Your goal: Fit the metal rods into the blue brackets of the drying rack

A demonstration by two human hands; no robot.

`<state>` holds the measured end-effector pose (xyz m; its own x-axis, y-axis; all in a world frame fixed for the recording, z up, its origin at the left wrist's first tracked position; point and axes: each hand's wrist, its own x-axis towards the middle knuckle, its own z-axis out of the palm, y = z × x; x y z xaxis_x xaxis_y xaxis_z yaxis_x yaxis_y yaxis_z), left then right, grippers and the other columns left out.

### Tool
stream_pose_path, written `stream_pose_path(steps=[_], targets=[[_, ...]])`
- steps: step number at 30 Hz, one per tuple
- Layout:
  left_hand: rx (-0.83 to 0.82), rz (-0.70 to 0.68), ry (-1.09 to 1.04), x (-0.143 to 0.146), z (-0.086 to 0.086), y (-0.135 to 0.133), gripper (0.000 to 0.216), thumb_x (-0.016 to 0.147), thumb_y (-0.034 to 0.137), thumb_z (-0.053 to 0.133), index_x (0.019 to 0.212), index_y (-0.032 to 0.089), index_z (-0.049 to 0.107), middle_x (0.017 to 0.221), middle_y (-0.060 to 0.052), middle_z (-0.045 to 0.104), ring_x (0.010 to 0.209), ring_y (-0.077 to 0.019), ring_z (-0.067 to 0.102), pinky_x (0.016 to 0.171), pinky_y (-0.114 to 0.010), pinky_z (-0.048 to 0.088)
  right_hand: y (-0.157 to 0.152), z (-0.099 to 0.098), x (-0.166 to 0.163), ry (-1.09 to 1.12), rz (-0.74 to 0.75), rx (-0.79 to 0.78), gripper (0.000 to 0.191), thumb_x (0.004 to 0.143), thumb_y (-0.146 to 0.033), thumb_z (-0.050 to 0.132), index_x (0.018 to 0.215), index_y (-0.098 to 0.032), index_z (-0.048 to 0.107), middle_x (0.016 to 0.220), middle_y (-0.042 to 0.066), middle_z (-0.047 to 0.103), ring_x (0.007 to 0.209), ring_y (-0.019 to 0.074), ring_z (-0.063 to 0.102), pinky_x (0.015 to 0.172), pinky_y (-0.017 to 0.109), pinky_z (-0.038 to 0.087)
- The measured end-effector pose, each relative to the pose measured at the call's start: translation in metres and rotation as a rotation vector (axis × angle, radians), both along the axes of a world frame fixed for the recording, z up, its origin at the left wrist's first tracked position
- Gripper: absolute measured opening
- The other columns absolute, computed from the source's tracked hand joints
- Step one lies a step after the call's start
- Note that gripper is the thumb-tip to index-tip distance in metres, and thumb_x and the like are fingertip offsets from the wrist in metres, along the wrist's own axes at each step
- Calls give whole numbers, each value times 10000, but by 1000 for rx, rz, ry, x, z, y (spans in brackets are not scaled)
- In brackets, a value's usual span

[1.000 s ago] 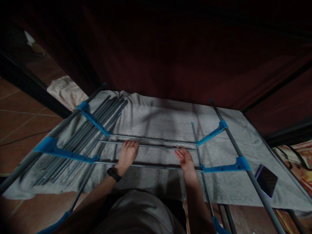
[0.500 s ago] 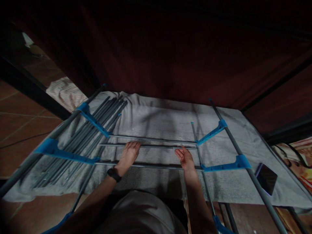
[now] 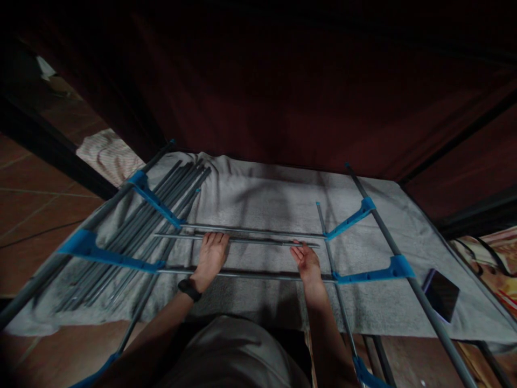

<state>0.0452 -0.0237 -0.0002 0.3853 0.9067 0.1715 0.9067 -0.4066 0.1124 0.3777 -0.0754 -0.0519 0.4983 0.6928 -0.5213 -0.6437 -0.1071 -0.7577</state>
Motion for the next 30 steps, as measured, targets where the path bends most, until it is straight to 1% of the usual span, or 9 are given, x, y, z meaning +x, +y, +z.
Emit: stream_pose_path(steps=[4,8,11,16,19,22,27,30], targets=[[-37,-2,20,0,1,1,440,872,-17,479,1202,185,687,1146,-134,738,1146,-322,649,1082,-466,467,0,0,-2,-4,-22,-13,101,860,-272,747,863,-261,647,882,40,800,862,214,786,1024,452,656],[-23,-32,55,0,3,0,469,905,-30,419,1221,183,692,1166,-114,751,1107,-287,656,1061,-420,460,-1,1,-2,-4,-31,-30,97,877,-286,736,872,-265,641,813,17,753,824,210,776,1013,449,661],[-18,-53,46,0,3,0,474,933,-21,398,1238,183,698,1166,-107,754,1091,-274,661,1040,-398,461,-2,2,-2,-5,-31,-37,123,877,-309,749,879,-273,632,807,7,733,828,211,777,1013,444,663],[-19,-77,9,0,2,-1,435,976,28,413,1256,190,704,1145,-109,756,1077,-282,661,1023,-406,463,-1,6,-4,-10,-33,-48,96,877,-282,727,879,-274,632,826,14,755,856,214,778,1014,454,664],[-26,-86,7,1,3,-2,434,978,28,416,1257,186,709,1159,-114,755,1083,-284,659,1027,-408,461,0,9,-5,-7,-28,-52,77,865,-242,704,855,-268,632,827,20,775,852,216,777,1019,471,660],[-38,-81,20,2,4,-2,434,984,24,407,1259,164,713,1176,-126,758,1090,-286,662,1042,-412,463,1,13,-5,-3,-26,-50,65,855,-223,684,842,-262,634,862,37,797,867,211,783,1028,452,654],[-45,-74,5,2,6,-2,437,954,7,434,1234,186,718,1174,-108,761,1113,-283,662,1077,-423,468,0,15,-6,-1,-38,-51,60,863,-230,672,845,-266,627,879,30,798,863,200,782,1021,438,656],[-54,-76,2,1,7,-1,425,934,6,467,1231,176,718,1171,-116,763,1122,-288,666,1084,-427,476,0,14,-6,4,-32,-50,46,872,-236,665,855,-263,632,880,32,795,870,202,782,1001,427,662]])
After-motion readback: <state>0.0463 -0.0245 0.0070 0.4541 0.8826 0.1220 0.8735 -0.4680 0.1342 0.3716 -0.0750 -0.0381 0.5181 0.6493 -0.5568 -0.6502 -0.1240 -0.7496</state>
